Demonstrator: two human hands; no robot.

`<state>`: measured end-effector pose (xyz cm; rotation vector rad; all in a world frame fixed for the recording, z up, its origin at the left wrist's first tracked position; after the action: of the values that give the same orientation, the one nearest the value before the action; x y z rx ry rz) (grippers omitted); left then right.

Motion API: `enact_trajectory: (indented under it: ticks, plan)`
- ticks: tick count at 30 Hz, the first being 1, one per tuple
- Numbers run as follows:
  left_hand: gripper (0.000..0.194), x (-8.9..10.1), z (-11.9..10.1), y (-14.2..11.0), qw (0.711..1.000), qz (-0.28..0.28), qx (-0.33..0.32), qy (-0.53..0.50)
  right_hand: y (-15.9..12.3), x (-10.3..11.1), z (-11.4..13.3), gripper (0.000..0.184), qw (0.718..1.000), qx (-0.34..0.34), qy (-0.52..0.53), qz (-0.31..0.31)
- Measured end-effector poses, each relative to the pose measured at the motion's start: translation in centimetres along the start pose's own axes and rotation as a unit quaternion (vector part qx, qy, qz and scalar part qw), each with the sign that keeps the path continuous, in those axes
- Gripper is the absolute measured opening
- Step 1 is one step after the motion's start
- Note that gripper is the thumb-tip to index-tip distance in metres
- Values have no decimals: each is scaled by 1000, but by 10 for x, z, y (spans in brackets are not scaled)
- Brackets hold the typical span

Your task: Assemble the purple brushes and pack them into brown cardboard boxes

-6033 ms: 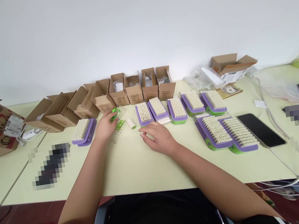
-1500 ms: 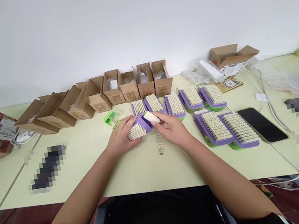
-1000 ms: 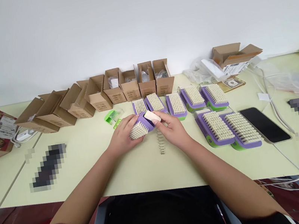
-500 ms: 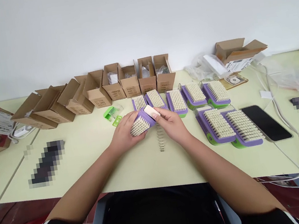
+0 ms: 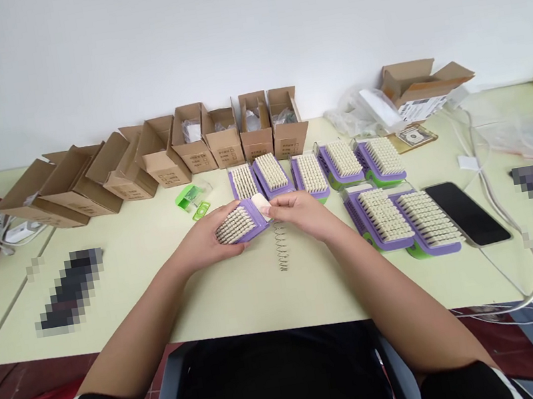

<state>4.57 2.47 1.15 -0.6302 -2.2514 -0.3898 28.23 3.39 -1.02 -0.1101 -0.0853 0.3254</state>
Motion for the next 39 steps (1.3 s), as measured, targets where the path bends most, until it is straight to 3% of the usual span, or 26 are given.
enact_trajectory:
  ticks: [4, 6, 12, 19, 27, 39]
  plan:
    - [92, -7, 0, -5, 984, 124, 33, -127, -2, -6, -5, 48, 997, -47, -37, 54]
    - [91, -9, 0, -6, 973, 154, 47, -166, -3, -11, -11, 52, 993, -82, -13, 84]
    - [96, -8, 6, -2, 969, 155, 65, -183, -2, -20, -21, 55, 988, -102, 79, 87]
    - [95, -5, 8, -1, 966, 167, 66, -187, -3, -20, -18, 57, 997, -66, 22, 44]
    - [98, -8, 12, -2, 969, 153, 84, -178, -3, -24, -18, 61, 995, -50, 78, 25]
    - [85, -6, 5, -2, 981, 129, 59, -132, 0, -25, -29, 66, 999, -32, 31, 12]
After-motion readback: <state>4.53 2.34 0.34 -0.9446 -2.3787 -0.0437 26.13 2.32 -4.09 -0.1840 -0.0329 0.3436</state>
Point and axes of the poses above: each hand's wrist, its own y-axis towards the middle knuckle, its own x-axis out of the back of the hand, z = x × y, the point moved 6 cm from there along y, towards the middle knuckle, and after that the axes turned 4 degrees about y, right-handed, at the moved point
